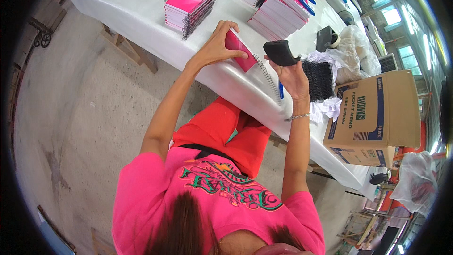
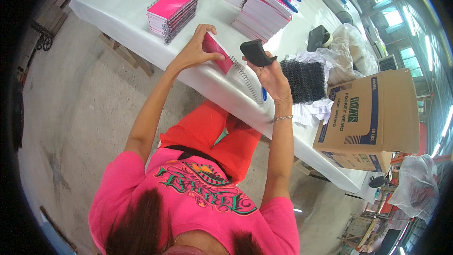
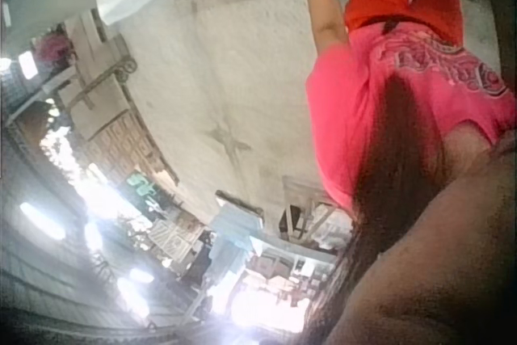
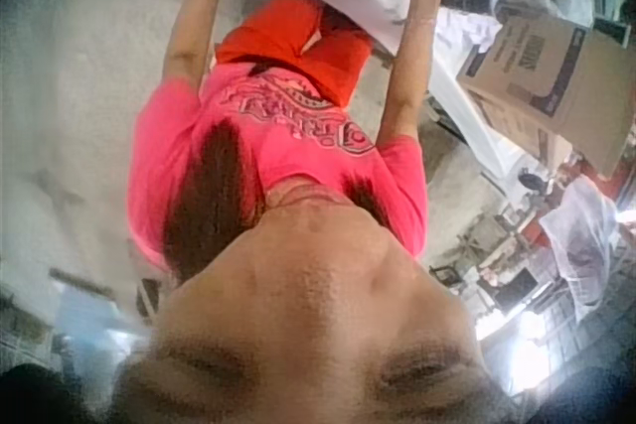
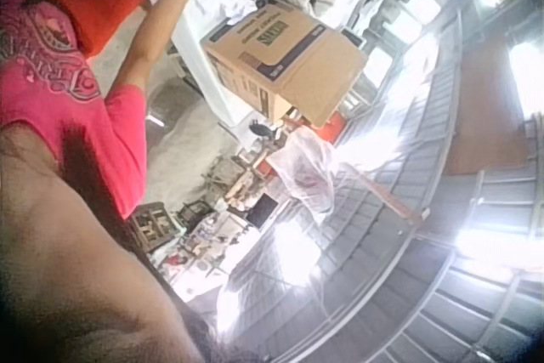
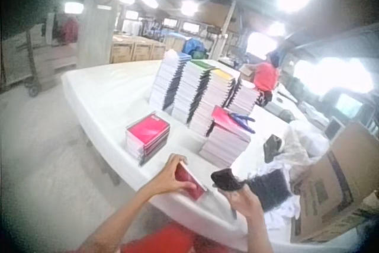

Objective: The person repeatedly picks up pink spiral-bound notebooks, inserts black spiral bindings using pliers, and stacks the finished notebooks on a white table. The process is continuous and repetitive, with the person handling each notebook individually.

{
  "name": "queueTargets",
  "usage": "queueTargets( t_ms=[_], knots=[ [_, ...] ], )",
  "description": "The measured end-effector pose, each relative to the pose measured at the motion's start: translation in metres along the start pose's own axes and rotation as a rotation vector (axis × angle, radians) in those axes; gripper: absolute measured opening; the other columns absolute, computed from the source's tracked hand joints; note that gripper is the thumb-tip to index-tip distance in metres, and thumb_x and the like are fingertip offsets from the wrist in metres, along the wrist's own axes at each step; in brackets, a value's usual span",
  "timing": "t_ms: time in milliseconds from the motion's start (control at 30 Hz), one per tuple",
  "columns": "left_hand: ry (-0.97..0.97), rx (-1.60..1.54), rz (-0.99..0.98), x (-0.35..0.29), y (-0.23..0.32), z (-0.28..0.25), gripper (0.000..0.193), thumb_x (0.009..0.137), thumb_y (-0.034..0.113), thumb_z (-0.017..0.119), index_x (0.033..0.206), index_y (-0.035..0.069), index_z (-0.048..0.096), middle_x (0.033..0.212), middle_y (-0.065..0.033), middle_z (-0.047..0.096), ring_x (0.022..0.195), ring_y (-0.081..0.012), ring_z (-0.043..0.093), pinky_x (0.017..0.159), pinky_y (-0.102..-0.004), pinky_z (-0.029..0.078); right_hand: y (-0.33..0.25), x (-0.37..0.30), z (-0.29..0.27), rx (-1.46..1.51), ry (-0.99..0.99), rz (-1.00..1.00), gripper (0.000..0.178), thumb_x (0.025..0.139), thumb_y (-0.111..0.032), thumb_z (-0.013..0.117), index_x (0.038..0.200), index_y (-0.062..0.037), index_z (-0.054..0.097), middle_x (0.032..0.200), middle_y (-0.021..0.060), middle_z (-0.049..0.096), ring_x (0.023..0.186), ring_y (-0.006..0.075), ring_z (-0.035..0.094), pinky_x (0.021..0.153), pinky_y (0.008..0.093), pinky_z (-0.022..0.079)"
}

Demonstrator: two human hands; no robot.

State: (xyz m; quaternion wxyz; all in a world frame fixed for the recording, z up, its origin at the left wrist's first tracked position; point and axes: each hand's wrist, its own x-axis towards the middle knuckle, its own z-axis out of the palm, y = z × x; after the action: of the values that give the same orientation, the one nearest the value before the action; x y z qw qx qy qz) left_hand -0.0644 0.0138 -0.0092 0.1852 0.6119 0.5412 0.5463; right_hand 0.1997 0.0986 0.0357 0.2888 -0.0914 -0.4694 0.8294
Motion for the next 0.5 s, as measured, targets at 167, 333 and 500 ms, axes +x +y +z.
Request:
queueTargets(
  t_ms=[167, 333, 500],
  knots=[
    [-0.032, -0.025, -0.029, 0.001, 0.004, 0.001, 0.075, 0.065, 0.037, 0.089, 0.120, 0.010, 0.045, 0.117, -0.0071, 0.045, 0.109, -0.0227, 0.048, 0.096, -0.0339, 0.041, -0.015, -0.001, 0.008, -0.430, -0.077, 0.140, 0.042, 0.087, -0.026, 0.071, 0.118, -0.0029, 0.055, 0.127, 0.0205, 0.056, 0.126, 0.0384, 0.052, 0.110, 0.0405, 0.040],
    [-0.027, -0.030, -0.005, 0.001, -0.001, 0.000, 0.074, 0.065, 0.035, 0.089, 0.119, 0.010, 0.045, 0.116, -0.0067, 0.046, 0.108, -0.0216, 0.048, 0.096, -0.0334, 0.040, -0.020, -0.001, 0.020, -0.574, 0.151, 0.200, 0.029, 0.084, -0.026, 0.075, 0.100, -0.0032, 0.065, 0.105, 0.0098, 0.064, 0.098, 0.0157, 0.058, 0.090, 0.0276, 0.044],
    [-0.036, -0.090, -0.001, 0.002, 0.001, 0.004, 0.077, 0.064, 0.033, 0.090, 0.122, 0.010, 0.045, 0.120, -0.0073, 0.047, 0.111, -0.0204, 0.047, 0.098, -0.0326, 0.039, -0.018, 0.011, 0.024, -1.244, 0.416, 0.300, 0.034, 0.083, -0.031, 0.075, 0.101, -0.0026, 0.067, 0.092, 0.0055, 0.066, 0.088, 0.0101, 0.056, 0.078, 0.0248, 0.043]
  ],
)
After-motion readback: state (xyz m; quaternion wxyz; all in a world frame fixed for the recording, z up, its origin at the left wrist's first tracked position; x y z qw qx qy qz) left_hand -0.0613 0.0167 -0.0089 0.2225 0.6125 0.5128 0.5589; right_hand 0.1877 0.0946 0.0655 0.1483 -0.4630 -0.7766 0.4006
